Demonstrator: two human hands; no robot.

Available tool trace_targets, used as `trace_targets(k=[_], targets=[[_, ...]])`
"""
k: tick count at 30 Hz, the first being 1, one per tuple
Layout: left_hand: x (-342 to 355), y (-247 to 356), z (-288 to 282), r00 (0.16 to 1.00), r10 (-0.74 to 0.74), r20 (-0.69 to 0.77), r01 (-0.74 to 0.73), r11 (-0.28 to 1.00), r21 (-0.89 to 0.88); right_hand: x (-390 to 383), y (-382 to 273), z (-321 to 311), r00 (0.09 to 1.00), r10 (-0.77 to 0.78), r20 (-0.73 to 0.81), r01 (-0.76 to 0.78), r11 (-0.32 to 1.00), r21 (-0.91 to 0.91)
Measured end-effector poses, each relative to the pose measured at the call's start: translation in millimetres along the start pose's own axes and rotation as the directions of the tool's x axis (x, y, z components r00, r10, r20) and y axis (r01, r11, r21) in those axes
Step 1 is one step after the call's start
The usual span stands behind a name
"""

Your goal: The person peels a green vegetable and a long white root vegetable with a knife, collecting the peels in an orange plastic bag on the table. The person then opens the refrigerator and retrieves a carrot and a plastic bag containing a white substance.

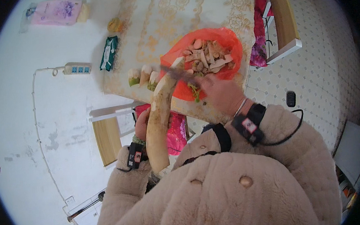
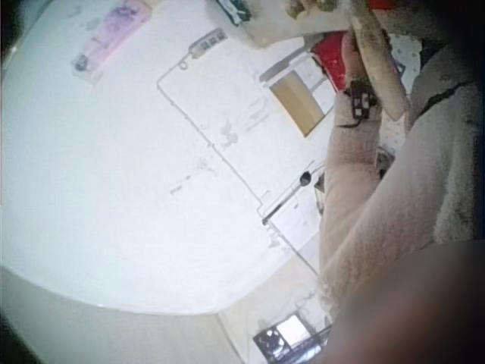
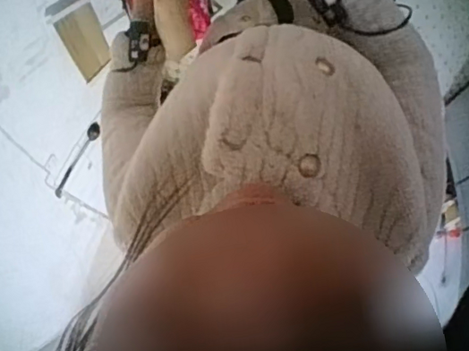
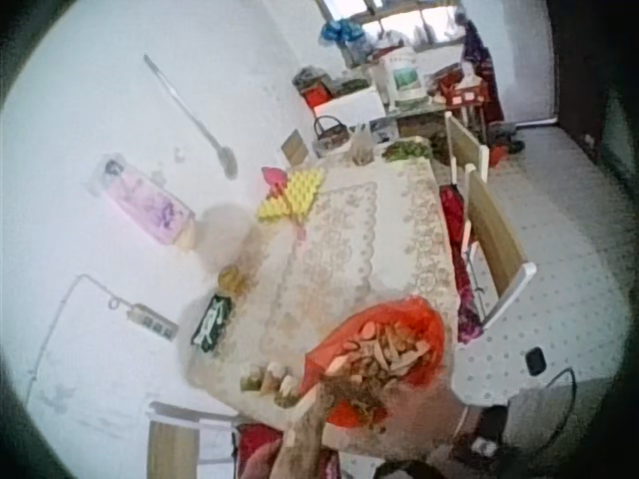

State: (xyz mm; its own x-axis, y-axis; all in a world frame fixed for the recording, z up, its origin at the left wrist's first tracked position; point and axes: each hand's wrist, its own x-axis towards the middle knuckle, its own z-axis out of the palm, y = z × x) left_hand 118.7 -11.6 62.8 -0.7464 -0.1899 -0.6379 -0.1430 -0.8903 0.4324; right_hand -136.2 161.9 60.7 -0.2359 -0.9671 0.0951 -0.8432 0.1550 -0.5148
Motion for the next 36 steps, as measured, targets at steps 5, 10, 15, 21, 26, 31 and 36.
trace_targets(k=[5,10,15,21,26,31,36], targets=[[30,-6,-8,0.945,0.085,0.317,-0.018,0.978,-0.207,0,-50,-6,0.871,-0.467,-0.153,0.453,0.883,-0.122],[33,-15,-2,0.989,-0.061,0.132,0.073,0.993,-0.088,9,-34,6,0.887,-0.432,-0.162,0.384,0.886,-0.259],[28,-8,18,0.981,-0.183,0.058,0.192,0.951,-0.243,10,6,21,0.932,-0.336,-0.135,0.265,0.887,-0.377],[17,-10,30,0.968,-0.245,0.057,0.252,0.934,-0.253,7,30,22,0.997,0.013,0.070,0.008,0.955,-0.296],[3,-15,25,0.978,-0.193,0.082,0.208,0.949,-0.238,4,42,11,0.999,0.033,0.030,-0.026,0.981,-0.192],[18,-25,25,0.997,-0.038,-0.064,0.014,0.943,-0.334,-11,-8,24,0.953,-0.298,-0.058,0.293,0.953,-0.075],[26,-27,28,0.977,-0.039,0.209,0.164,0.763,-0.625,-10,-15,19,0.930,-0.363,-0.058,0.349,0.922,-0.166]])
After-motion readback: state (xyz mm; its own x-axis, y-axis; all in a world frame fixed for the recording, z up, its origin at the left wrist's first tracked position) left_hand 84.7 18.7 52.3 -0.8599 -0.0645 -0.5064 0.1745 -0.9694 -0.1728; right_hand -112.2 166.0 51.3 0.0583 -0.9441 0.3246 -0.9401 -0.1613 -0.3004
